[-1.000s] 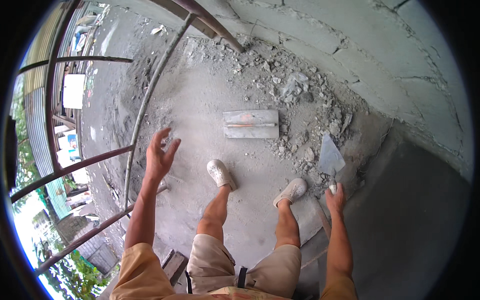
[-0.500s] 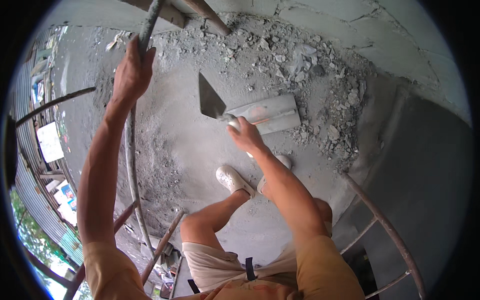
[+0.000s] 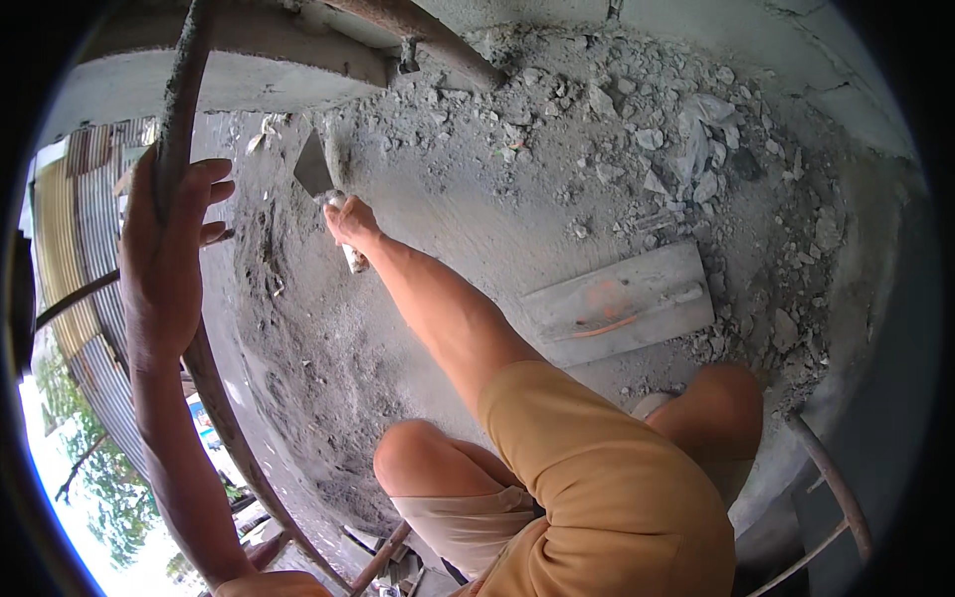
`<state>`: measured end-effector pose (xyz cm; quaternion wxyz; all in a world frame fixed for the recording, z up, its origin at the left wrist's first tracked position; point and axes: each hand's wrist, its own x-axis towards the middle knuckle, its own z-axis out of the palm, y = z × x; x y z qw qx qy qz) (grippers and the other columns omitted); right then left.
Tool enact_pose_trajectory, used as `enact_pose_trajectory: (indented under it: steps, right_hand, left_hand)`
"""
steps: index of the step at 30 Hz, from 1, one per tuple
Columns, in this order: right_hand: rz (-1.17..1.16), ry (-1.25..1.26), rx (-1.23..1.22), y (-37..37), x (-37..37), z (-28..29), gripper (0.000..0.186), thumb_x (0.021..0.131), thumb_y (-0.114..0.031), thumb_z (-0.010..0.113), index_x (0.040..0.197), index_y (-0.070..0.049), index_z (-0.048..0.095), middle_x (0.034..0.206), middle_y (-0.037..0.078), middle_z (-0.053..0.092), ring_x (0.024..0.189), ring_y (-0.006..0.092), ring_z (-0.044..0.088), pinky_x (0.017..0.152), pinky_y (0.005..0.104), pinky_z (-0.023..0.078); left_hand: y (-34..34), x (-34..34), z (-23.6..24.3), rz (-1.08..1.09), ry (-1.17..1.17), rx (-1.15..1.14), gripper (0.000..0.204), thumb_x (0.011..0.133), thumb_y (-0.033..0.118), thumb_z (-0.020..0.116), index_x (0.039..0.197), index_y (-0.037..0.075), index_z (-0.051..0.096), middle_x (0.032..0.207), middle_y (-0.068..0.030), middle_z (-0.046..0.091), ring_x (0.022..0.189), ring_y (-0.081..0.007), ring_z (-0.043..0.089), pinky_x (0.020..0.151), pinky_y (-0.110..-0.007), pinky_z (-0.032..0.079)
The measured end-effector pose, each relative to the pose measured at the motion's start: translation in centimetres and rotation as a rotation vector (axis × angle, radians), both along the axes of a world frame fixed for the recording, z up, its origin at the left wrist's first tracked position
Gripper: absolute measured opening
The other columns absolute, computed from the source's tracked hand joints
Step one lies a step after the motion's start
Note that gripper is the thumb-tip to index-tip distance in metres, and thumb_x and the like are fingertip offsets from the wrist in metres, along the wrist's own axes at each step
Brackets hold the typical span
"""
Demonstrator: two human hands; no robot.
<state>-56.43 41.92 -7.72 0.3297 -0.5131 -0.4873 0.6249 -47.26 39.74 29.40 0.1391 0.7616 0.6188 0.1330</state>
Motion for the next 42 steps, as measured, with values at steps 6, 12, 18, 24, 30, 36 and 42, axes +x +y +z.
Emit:
enact_pose_trajectory:
  steps: [6,12,18,24,30,36,42]
  right_hand:
    - [-0.288,0.275,-0.436,1.0,4.3,-0.9,0.044,0.091,-0.043,0.064,0.097,0.0,0.056,0.072,0.009,0.064,0.05,0.019,0.061,0.044,0.0354,0.05]
    - [-0.347,0.382,-0.454,-4.3,6.5,0.9,0.041,0.093,-0.041,0.063,0.098,-0.001,0.055,0.073,0.009,0.062,0.049,0.0181,0.059,0.042,0.0346,0.048]
    - [-0.486,0.353,-0.434,-6.7,7.9,2.1,0.037,0.096,-0.036,0.062,0.097,-0.002,0.047,0.07,0.007,0.057,0.046,0.0176,0.055,0.043,0.0327,0.047]
    - [-0.294,0.277,-0.381,-1.0,9.2,0.2,0.052,0.092,-0.043,0.062,0.104,0.006,0.051,0.073,0.017,0.066,0.054,0.0266,0.067,0.053,0.0391,0.055]
    - [-0.382,0.324,-0.436,-5.9,13.2,0.3,0.045,0.091,-0.042,0.064,0.095,0.001,0.053,0.072,0.011,0.063,0.052,0.0219,0.062,0.048,0.0373,0.052]
    - [-0.265,0.28,-0.407,-3.3,13.6,1.8,0.04,0.093,-0.041,0.063,0.098,-0.002,0.054,0.073,0.009,0.061,0.052,0.0198,0.06,0.045,0.0359,0.049]
    - [-0.234,0.307,-0.489,-0.6,14.4,1.2,0.038,0.094,-0.04,0.063,0.099,-0.003,0.058,0.074,0.008,0.062,0.055,0.0169,0.06,0.047,0.0342,0.051]
  left_hand:
    - [0.7,0.0,1.1,0.014,0.091,-0.073,0.037,0.101,0.032,0.054,0.125,0.005,0.055,0.091,-0.0103,0.065,0.086,-0.0198,0.064,0.073,-0.036,0.052]
    - [0.6,-0.2,1.0,0.025,0.04,-0.064,0.046,0.099,0.033,0.055,0.131,0.001,0.049,0.076,-0.0138,0.064,0.068,-0.0223,0.065,0.065,-0.04,0.049]
    - [0.1,-0.2,1.4,0.034,0.037,-0.047,0.043,0.1,0.029,0.056,0.132,0.002,0.049,0.078,-0.0158,0.066,0.071,-0.0237,0.067,0.065,-0.04,0.05]
    - [0.5,1.6,1.1,0.042,0.034,-0.062,0.042,0.1,0.028,0.056,0.133,0.002,0.048,0.078,-0.0166,0.067,0.071,-0.0266,0.069,0.066,-0.041,0.051]
    - [-0.1,0.7,1.8,0.085,0.091,-0.051,0.044,0.1,0.027,0.055,0.134,0.0,0.047,0.081,-0.0199,0.069,0.075,-0.0303,0.072,0.068,-0.043,0.053]
    - [0.0,0.3,1.7,0.086,0.077,-0.05,0.049,0.101,0.032,0.055,0.137,0.002,0.046,0.079,-0.0155,0.065,0.073,-0.0245,0.066,0.067,-0.04,0.051]
    - [0.2,0.7,1.3,0.04,0.062,-0.008,0.043,0.099,0.025,0.058,0.132,0.0,0.048,0.083,-0.0223,0.068,0.078,-0.039,0.071,0.067,-0.046,0.053]
